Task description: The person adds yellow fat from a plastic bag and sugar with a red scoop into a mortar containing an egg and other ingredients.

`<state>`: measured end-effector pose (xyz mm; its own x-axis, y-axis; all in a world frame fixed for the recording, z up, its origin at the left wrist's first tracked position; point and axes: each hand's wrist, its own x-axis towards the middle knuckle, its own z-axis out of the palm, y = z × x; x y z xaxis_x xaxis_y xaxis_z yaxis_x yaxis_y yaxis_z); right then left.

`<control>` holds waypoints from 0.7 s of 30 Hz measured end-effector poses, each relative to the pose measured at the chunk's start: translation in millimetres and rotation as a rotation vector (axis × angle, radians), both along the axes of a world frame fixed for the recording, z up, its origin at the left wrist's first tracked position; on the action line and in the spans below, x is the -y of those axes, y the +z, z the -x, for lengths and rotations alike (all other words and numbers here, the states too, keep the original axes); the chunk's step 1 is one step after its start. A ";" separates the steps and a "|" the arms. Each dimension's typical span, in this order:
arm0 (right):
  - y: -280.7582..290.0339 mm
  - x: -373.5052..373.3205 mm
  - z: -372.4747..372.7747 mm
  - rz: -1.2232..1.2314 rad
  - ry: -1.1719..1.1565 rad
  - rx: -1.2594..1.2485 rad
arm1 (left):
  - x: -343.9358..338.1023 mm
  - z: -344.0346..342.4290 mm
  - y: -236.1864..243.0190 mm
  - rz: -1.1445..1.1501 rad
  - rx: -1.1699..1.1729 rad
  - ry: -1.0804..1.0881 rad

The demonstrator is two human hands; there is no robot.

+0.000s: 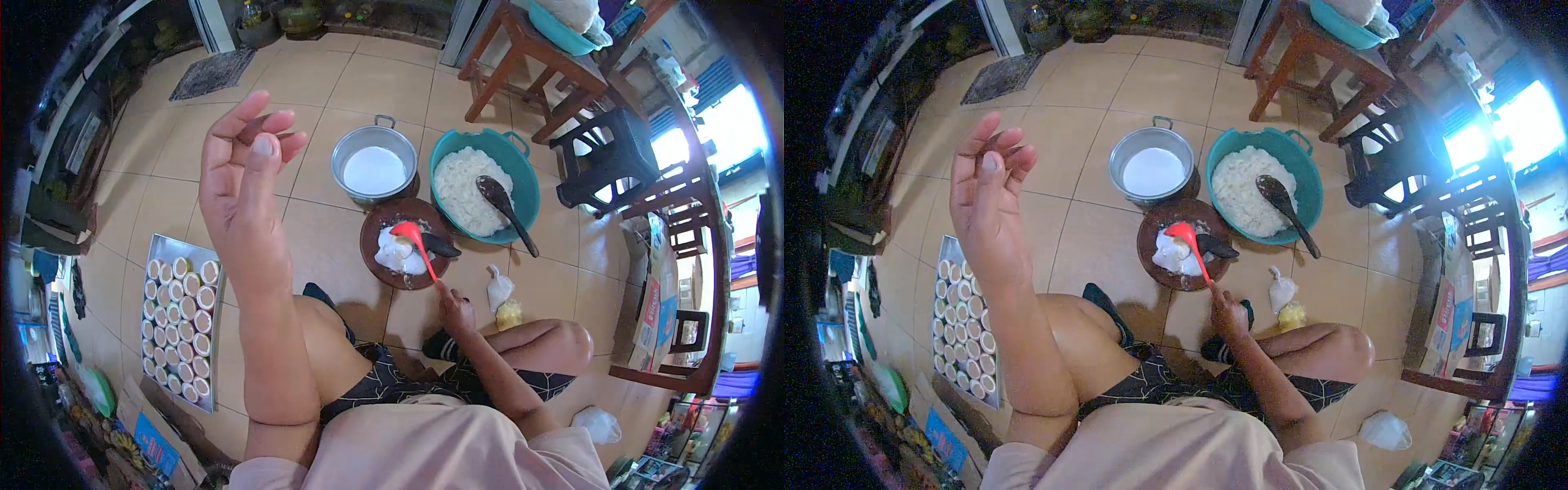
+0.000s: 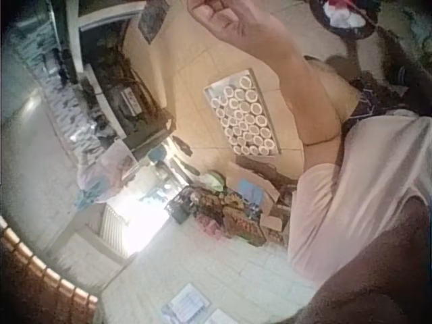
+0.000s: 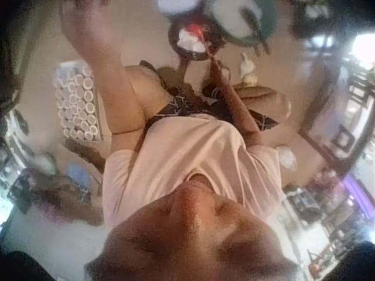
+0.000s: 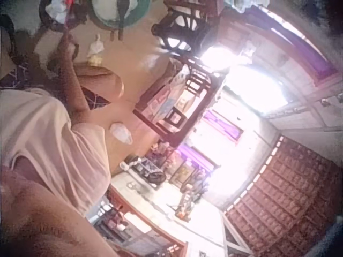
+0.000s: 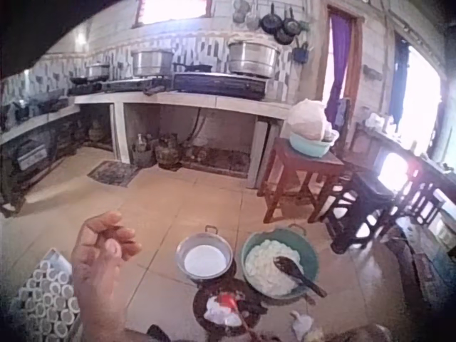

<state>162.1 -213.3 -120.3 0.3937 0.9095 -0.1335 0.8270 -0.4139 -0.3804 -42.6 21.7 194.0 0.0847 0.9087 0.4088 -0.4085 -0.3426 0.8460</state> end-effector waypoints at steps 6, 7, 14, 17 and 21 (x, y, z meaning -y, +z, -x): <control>-0.5 1.6 4.6 0.001 -0.028 -0.010 | 2.2 -3.3 2.2 -0.050 0.039 0.022; -1.4 1.1 4.5 0.010 -0.043 -0.018 | 2.1 -2.5 3.1 -0.051 0.037 0.027; -13.8 11.8 -6.5 -0.246 -0.047 -0.227 | 16.0 -10.2 5.8 -0.064 0.062 0.019; -8.9 2.0 -7.4 -0.276 -0.309 -1.037 | 28.7 -4.7 11.4 -0.128 0.031 0.069; 53.0 -16.4 -24.6 -0.049 -0.639 -1.653 | 20.2 -1.0 8.7 -0.083 0.033 0.184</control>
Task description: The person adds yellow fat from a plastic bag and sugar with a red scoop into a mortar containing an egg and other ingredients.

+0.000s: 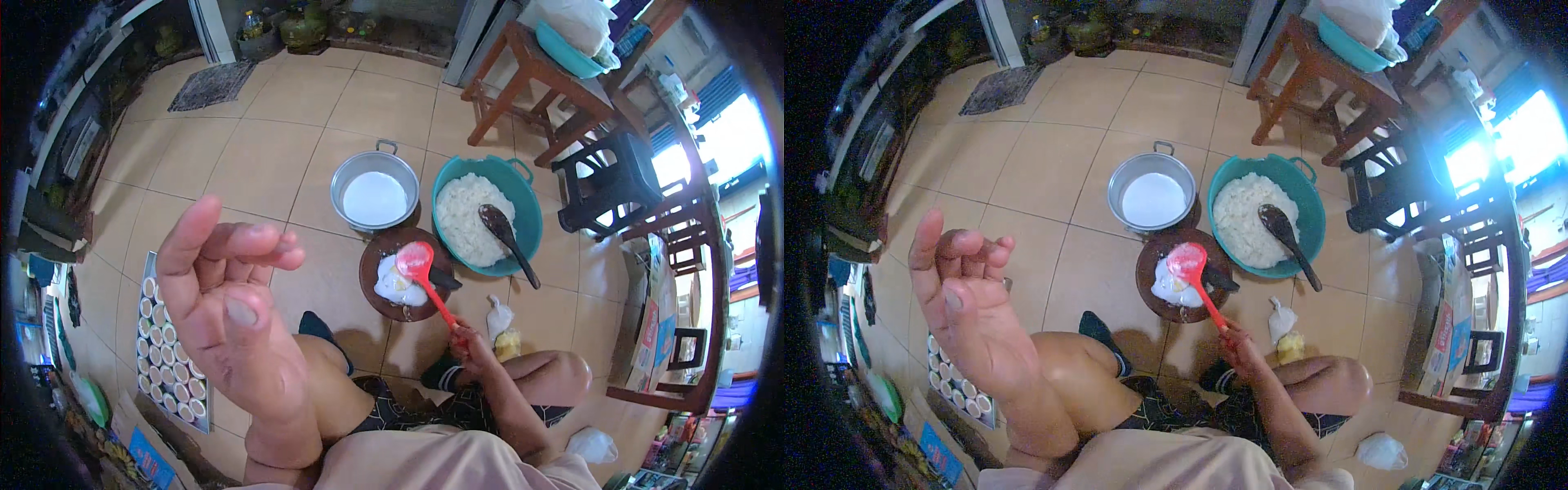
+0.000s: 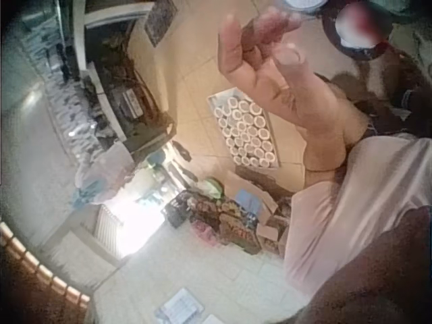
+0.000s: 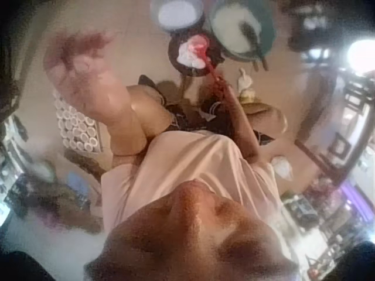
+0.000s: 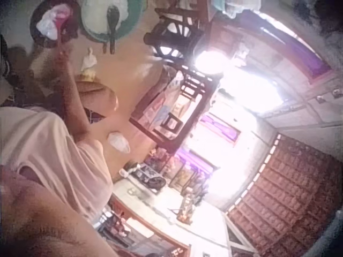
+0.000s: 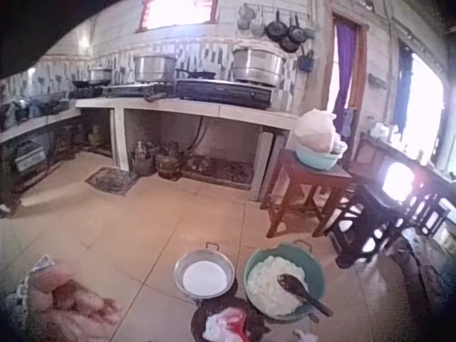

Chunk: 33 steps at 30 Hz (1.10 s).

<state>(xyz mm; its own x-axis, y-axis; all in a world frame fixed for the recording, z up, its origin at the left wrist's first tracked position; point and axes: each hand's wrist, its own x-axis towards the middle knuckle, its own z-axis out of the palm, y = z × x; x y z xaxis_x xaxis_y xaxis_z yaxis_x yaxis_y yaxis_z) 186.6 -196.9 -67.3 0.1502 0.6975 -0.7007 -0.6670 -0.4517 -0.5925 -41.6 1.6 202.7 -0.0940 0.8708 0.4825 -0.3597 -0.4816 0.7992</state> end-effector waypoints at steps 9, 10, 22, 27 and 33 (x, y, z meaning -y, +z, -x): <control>-18.4 -170.9 -70.2 -0.271 0.463 1.248 | -13.7 -13.0 -6.2 0.059 0.007 -0.059; -21.9 -188.5 -80.1 -0.238 0.565 1.515 | -15.3 -12.2 -8.3 0.051 0.008 -0.105; -60.1 -270.6 -88.8 0.068 1.015 1.937 | -21.5 -11.0 -8.8 0.142 0.077 -0.128; -60.9 -275.5 -94.7 0.085 1.053 1.928 | -26.2 -10.7 -11.8 0.119 0.108 -0.162; -47.7 -280.2 -91.7 0.118 1.100 1.897 | -27.1 -12.2 -11.4 0.130 0.118 -0.180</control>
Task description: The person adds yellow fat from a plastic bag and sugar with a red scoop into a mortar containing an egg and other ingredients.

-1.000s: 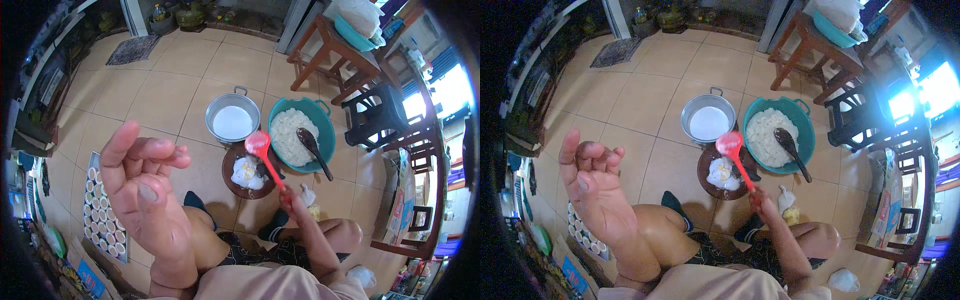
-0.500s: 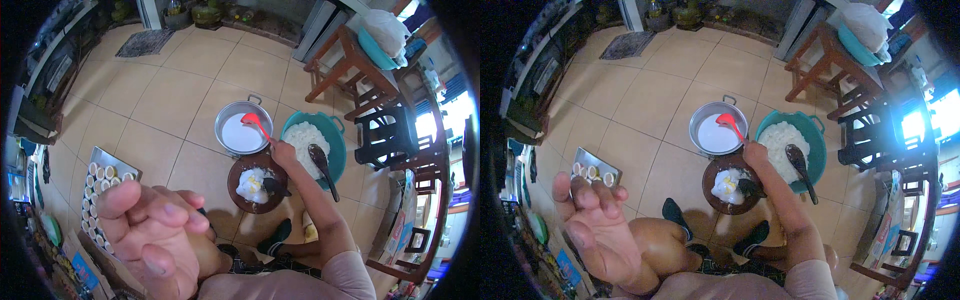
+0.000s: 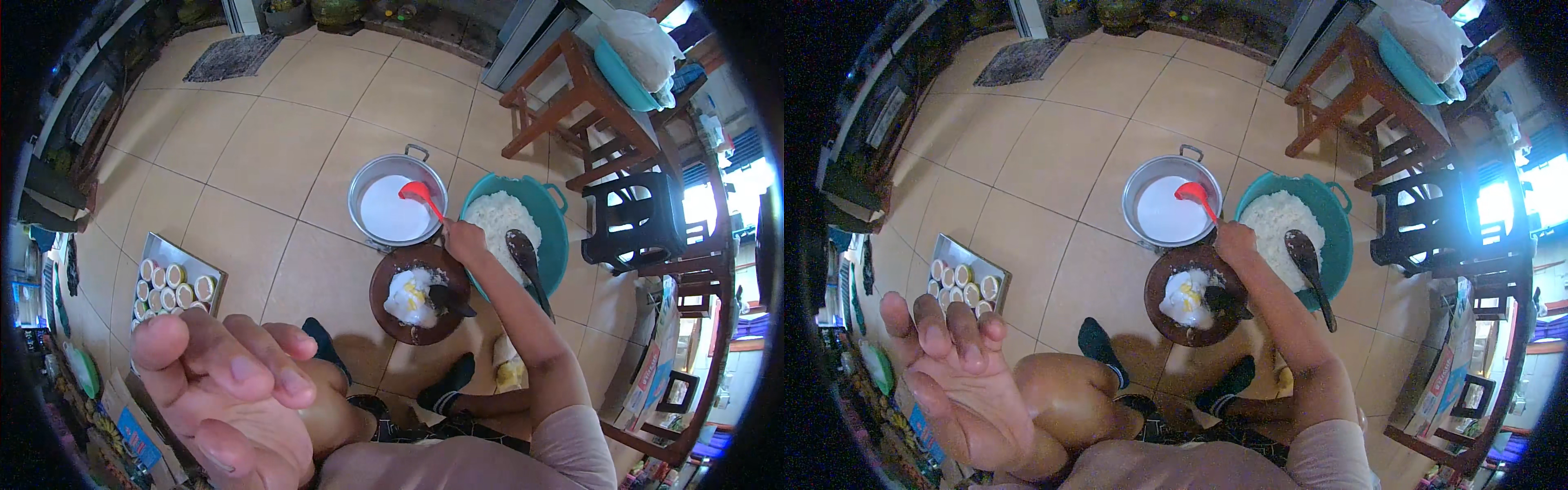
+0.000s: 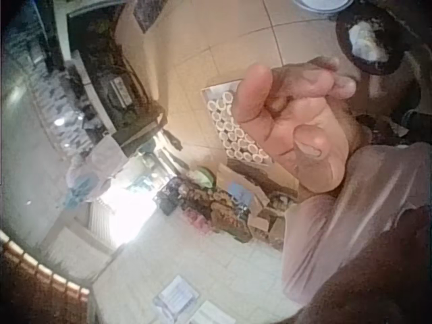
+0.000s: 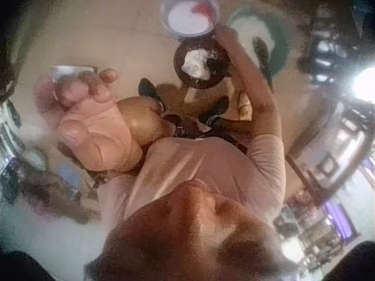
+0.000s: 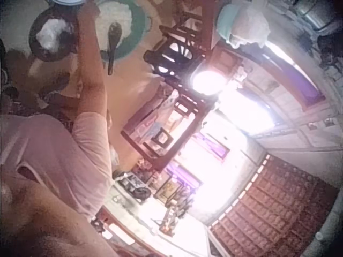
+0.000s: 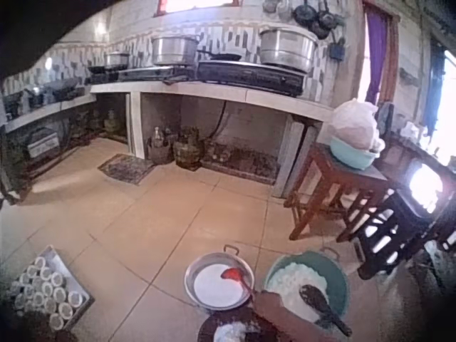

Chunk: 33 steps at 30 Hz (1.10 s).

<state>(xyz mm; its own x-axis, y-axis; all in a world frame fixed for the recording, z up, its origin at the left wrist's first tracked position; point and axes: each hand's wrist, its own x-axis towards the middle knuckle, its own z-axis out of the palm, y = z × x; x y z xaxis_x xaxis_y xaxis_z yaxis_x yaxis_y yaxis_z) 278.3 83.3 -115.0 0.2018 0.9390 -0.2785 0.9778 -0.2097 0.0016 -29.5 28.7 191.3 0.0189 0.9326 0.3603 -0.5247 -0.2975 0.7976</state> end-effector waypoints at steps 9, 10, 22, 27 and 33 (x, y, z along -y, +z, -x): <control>19.5 -7.7 1.5 0.125 -0.039 -0.032 | 2.7 0.1 1.6 0.023 0.010 0.012; 19.0 -10.1 1.2 0.153 -0.038 -0.024 | 3.3 0.6 1.6 0.035 -0.003 0.043; 31.1 -16.3 10.7 0.197 -0.029 -0.056 | 4.8 11.7 -0.3 0.028 0.026 -0.061; 44.6 -20.3 20.6 0.218 -0.039 -0.086 | 6.9 17.2 3.3 0.023 0.031 -0.043; 36.4 -23.2 17.7 0.257 -0.075 -0.154 | 3.5 14.2 -2.4 0.034 0.036 -0.032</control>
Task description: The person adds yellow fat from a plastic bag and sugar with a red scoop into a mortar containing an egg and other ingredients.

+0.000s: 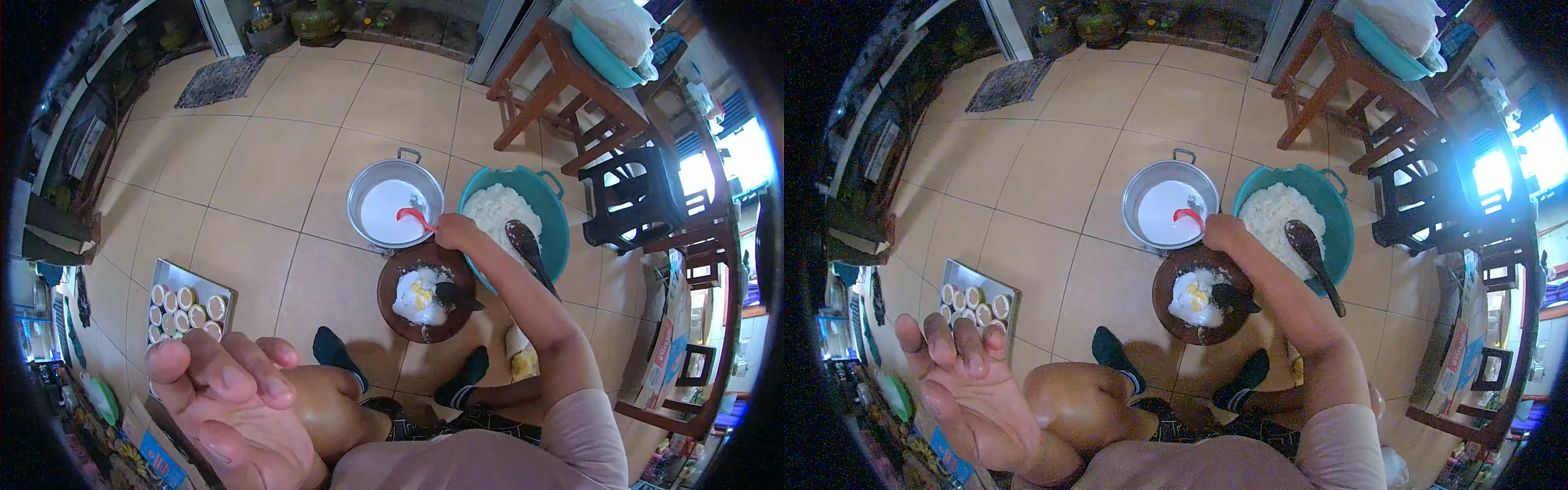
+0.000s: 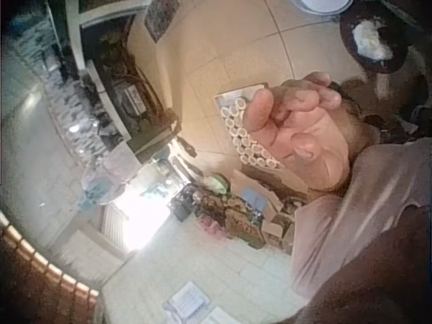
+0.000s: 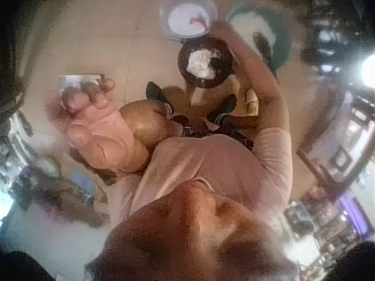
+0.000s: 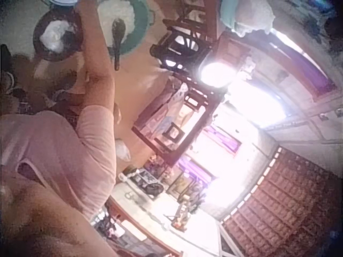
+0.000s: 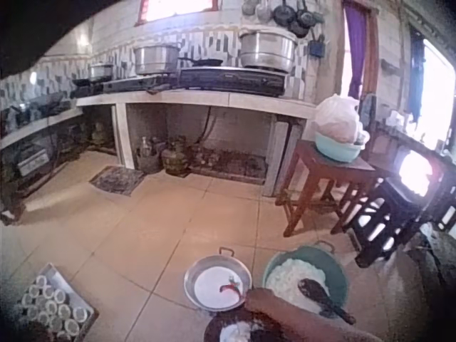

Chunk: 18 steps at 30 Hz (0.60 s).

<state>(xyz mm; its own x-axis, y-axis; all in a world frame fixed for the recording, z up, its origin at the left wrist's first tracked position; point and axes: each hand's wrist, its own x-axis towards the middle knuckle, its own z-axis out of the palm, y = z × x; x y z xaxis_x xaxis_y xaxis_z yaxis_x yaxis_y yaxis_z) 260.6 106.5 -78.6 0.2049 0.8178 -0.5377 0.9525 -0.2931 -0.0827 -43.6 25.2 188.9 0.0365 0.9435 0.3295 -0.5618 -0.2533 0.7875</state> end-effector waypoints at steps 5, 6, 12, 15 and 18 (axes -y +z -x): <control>-29.6 -6.2 -14.3 -0.011 0.025 -0.164 | 1.4 2.8 5.0 -0.007 -0.016 -0.002; -35.8 -8.4 -17.5 0.015 0.124 -0.160 | 1.4 3.0 5.1 -0.006 -0.013 -0.002; -41.9 -19.1 -15.5 0.175 -0.212 -0.445 | 0.4 4.9 4.0 -0.018 -0.018 -0.008; -42.6 -20.1 -14.5 0.173 -0.293 -0.586 | -0.3 5.3 3.2 -0.022 -0.024 -0.008; -45.3 -19.4 -14.9 0.138 -0.443 -0.726 | -1.4 5.4 2.1 -0.023 -0.023 -0.019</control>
<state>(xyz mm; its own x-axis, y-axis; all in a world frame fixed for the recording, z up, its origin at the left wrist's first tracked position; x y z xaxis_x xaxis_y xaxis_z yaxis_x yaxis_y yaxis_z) 275.5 125.9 -123.9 0.0560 0.6614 -0.7479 0.4730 -0.6773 -0.5635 -49.0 26.6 190.9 0.0623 0.9347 0.3499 -0.5485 -0.2609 0.7944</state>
